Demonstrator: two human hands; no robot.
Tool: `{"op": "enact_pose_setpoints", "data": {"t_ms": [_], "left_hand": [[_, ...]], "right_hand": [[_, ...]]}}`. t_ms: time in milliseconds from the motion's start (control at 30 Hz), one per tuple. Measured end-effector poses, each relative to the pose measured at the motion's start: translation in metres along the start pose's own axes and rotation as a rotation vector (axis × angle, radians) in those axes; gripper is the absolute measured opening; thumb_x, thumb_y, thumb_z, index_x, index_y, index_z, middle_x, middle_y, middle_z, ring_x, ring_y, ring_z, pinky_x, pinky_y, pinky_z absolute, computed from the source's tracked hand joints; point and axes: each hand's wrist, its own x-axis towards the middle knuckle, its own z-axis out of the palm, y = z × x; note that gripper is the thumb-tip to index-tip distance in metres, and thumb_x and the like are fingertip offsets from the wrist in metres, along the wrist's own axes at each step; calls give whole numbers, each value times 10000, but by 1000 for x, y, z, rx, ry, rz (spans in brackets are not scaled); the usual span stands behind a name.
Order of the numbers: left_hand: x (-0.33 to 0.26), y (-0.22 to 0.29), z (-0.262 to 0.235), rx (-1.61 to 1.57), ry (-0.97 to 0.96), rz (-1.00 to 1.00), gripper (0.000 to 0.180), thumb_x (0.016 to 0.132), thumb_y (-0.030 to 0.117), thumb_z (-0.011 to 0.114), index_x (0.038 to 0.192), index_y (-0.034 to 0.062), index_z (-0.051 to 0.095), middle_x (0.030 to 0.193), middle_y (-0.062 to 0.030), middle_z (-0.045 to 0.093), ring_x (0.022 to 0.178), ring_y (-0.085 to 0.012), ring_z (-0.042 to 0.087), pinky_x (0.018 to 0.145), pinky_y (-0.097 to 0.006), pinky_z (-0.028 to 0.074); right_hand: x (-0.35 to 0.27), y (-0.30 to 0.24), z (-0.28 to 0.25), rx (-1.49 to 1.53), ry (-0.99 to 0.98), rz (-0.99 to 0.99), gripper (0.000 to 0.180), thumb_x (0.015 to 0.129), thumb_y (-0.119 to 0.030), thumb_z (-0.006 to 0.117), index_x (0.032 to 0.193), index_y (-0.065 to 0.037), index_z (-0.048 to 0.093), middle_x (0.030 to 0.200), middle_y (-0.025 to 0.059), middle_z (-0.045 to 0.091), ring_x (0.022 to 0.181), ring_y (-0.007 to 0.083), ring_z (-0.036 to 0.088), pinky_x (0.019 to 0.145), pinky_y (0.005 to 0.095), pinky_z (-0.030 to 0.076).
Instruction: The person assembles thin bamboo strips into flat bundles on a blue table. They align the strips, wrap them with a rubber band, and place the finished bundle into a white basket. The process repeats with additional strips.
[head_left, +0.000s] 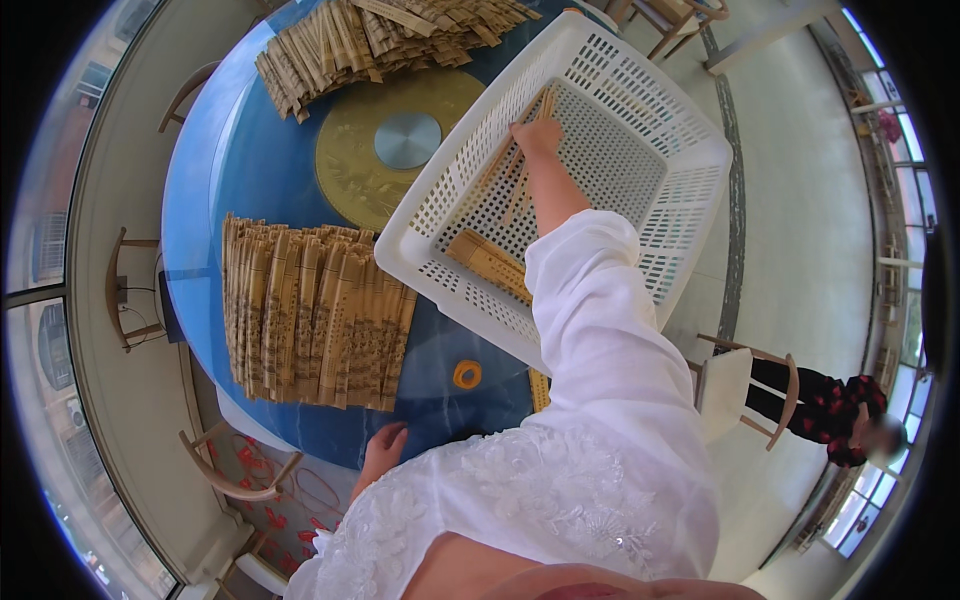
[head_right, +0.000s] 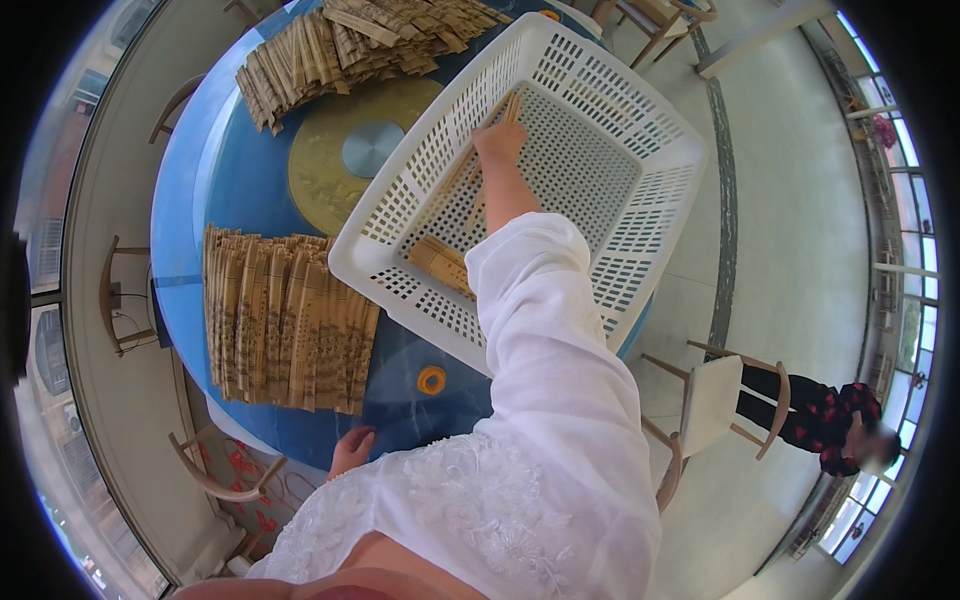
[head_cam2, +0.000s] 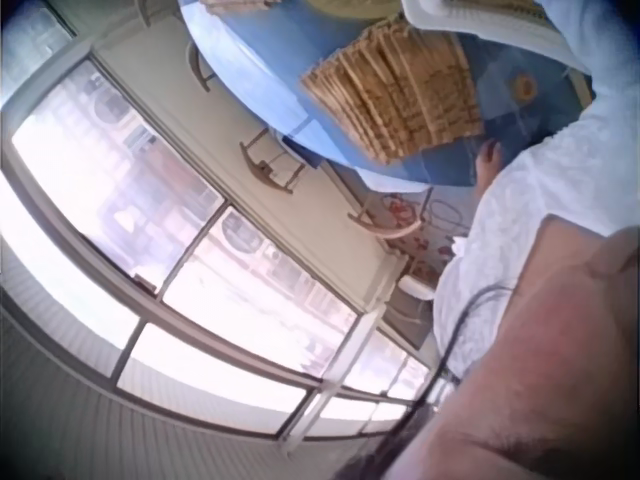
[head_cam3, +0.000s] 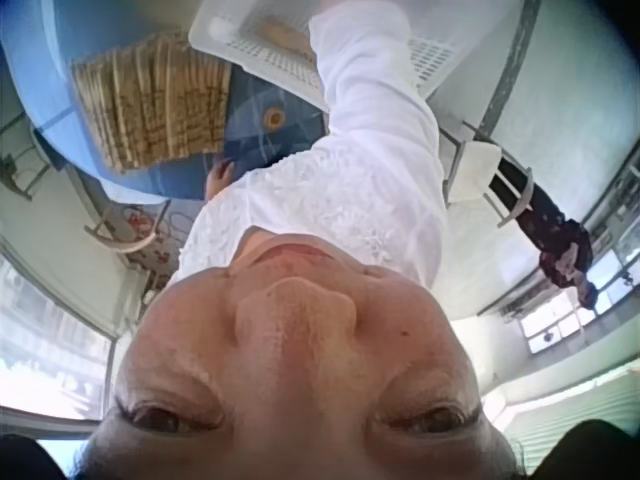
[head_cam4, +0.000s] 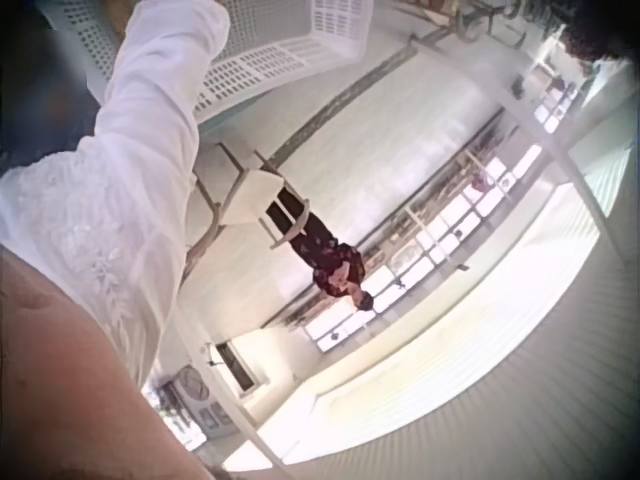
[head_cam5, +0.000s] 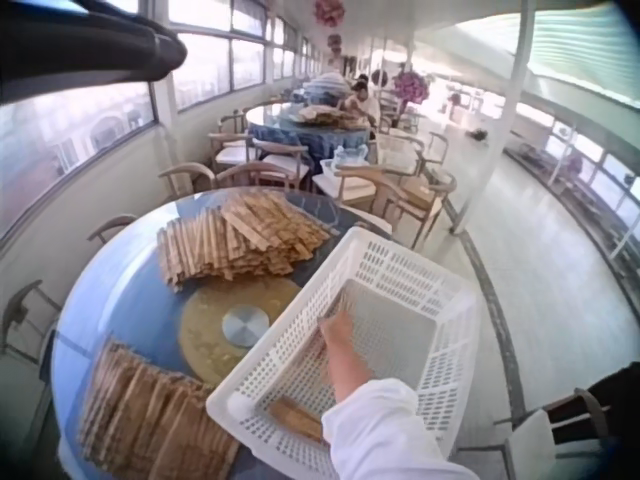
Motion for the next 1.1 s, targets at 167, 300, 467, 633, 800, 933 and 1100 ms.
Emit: {"op": "enact_pose_setpoints", "data": {"t_ms": [167,300,467,633,800,933,1100], "left_hand": [[-2,6,-2,-20,23,16,304,911,184,578,1142,-13,582,1034,-120,649,964,-177,613,847,-281,468],[1,-6,-4,-38,-5,53,301,907,180,585,1139,-12,582,1023,-120,652,957,-173,615,835,-278,474],[-5,-17,-9,-70,29,95,294,905,179,589,1133,-8,586,1000,-105,656,927,-165,618,819,-269,475],[-10,-25,-11,-99,27,157,286,909,183,586,1129,1,590,986,-99,656,910,-155,617,816,-261,474],[-12,-11,-14,-119,-54,286,256,922,168,567,1123,13,594,985,-88,656,897,-145,615,797,-251,479],[-28,42,-25,7,-154,382,270,940,175,538,1157,19,575,1022,-93,643,932,-155,610,818,-263,483],[-28,113,-46,-485,-344,685,470,984,347,416,1333,34,393,1203,-114,543,1035,-198,581,895,-319,475]], "right_hand": [[9,16,1,114,-2,10,493,758,-351,727,974,77,613,1013,239,620,872,338,642,701,354,532],[13,31,10,-155,35,-72,292,863,-209,600,960,66,584,948,208,627,746,299,668,640,374,555],[-9,38,-7,-232,40,-38,284,912,-196,504,992,36,647,980,184,646,828,283,645,679,413,524],[-42,16,-71,97,-188,-18,316,965,-277,448,1005,-6,606,854,105,627,811,241,619,698,424,507],[-149,7,-180,1032,-564,-86,246,964,-296,489,952,-52,512,677,13,480,630,159,536,564,295,474],[-293,29,-219,1075,-945,-119,222,981,-288,454,935,-76,497,631,-24,398,552,82,404,490,210,381],[-449,84,-153,1019,-1443,75,192,964,-274,495,936,-84,502,661,-31,370,517,54,331,452,184,297]]}}
